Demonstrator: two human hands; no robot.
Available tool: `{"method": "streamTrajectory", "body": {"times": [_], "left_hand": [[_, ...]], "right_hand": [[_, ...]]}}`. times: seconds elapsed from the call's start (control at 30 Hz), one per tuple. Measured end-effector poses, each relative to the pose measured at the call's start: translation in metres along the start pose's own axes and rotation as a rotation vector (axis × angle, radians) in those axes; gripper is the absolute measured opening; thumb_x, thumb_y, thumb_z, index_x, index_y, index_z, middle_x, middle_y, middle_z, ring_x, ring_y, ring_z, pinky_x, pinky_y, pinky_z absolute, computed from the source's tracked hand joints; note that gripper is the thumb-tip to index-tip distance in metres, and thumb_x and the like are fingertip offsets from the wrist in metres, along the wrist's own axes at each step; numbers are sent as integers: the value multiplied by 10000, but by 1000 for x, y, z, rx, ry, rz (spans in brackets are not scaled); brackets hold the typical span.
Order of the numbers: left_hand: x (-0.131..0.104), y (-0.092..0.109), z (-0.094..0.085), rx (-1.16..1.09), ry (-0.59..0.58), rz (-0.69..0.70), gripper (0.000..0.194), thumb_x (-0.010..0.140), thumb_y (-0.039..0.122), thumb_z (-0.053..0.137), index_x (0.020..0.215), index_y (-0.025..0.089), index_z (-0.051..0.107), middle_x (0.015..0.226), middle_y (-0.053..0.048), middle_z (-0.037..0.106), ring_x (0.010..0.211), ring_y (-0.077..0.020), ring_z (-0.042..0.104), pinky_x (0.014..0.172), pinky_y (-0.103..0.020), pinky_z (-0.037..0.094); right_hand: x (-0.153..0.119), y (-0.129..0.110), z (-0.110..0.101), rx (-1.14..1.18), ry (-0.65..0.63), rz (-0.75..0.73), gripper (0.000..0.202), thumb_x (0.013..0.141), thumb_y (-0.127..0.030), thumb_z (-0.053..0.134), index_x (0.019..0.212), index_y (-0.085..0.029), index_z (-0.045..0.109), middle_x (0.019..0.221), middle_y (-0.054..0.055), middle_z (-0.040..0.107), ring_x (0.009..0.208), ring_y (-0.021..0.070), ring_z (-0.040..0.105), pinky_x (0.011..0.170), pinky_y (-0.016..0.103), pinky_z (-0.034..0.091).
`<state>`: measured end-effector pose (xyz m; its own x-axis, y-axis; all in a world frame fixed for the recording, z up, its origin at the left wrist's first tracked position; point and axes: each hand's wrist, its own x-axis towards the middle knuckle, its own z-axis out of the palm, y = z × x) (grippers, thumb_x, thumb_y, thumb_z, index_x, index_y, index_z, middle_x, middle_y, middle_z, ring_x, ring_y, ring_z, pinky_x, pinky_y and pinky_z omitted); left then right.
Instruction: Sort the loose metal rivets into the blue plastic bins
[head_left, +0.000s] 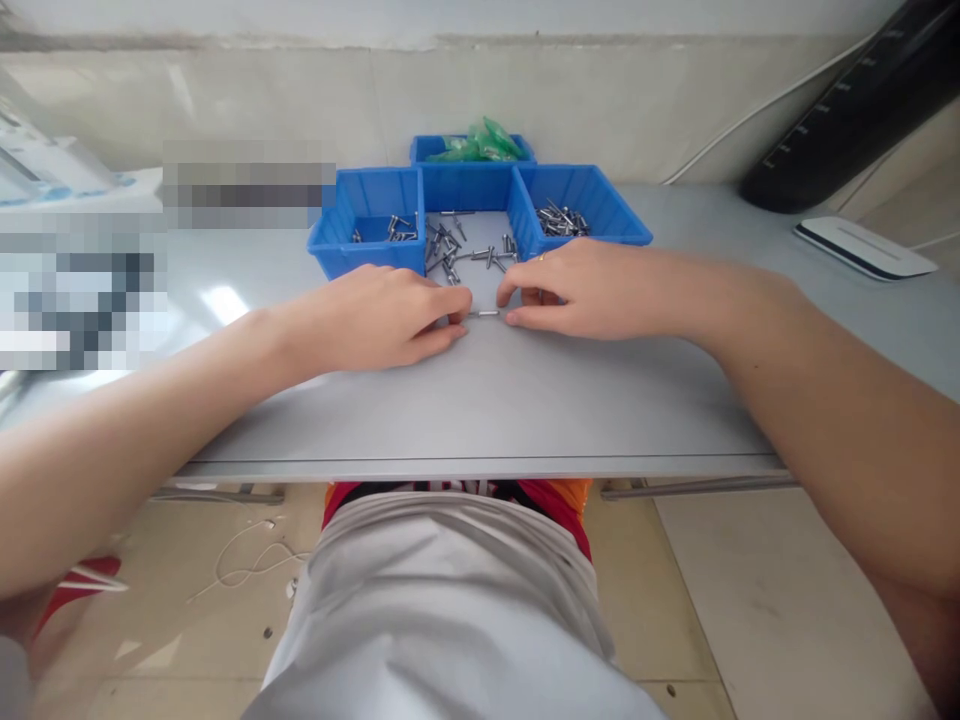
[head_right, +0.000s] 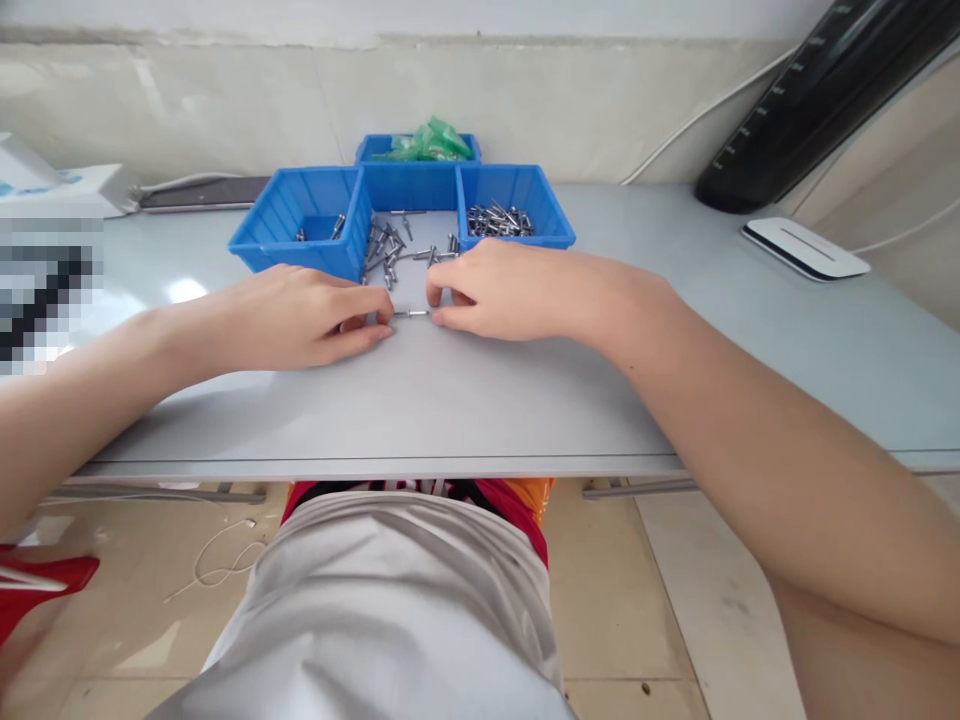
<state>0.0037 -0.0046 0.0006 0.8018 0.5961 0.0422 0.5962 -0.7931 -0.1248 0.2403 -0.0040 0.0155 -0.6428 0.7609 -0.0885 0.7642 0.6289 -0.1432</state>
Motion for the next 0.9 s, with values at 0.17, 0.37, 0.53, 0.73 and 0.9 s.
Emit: {"method": "streamTrajectory", "body": {"times": [0.17, 0.37, 0.53, 0.73, 0.9], "left_hand": [[0, -1, 0, 14, -5, 6, 295, 913, 396, 361, 996, 238, 596, 744, -21, 643, 642, -169, 602, 565, -254, 397], [0, 1, -2, 21, -20, 3, 297, 912, 392, 366, 1001, 228, 597, 754, -27, 646, 642, -166, 596, 559, -252, 388], [0, 2, -3, 37, -38, 3, 301, 920, 381, 358, 1008, 217, 594, 784, -36, 654, 643, -158, 589, 529, -247, 348], [1, 1, -3, 47, -31, 16, 292, 925, 382, 351, 1002, 222, 583, 779, -30, 649, 617, -154, 568, 499, -248, 304], [1, 2, -4, 32, -40, -8, 299, 920, 397, 359, 1004, 232, 593, 765, -33, 651, 630, -167, 581, 528, -260, 342]], "right_hand": [[-2, -1, -2, -10, -16, -6, 291, 880, -393, 405, 1045, -280, 617, 945, 41, 660, 746, 189, 562, 592, 298, 330], [-3, -3, -4, -10, -19, -1, 299, 888, -383, 394, 1051, -266, 615, 948, 56, 651, 737, 184, 550, 580, 299, 320], [-1, 0, -1, -14, -1, 25, 299, 876, -409, 414, 1049, -298, 632, 919, 38, 660, 736, 202, 569, 584, 304, 326], [1, 4, 2, 7, 8, 23, 321, 853, -441, 452, 1072, -307, 645, 894, 26, 680, 775, 223, 583, 628, 313, 341], [0, 5, 1, 15, -2, 38, 329, 847, -454, 458, 1071, -312, 653, 915, 28, 681, 797, 232, 589, 647, 325, 347]]}}
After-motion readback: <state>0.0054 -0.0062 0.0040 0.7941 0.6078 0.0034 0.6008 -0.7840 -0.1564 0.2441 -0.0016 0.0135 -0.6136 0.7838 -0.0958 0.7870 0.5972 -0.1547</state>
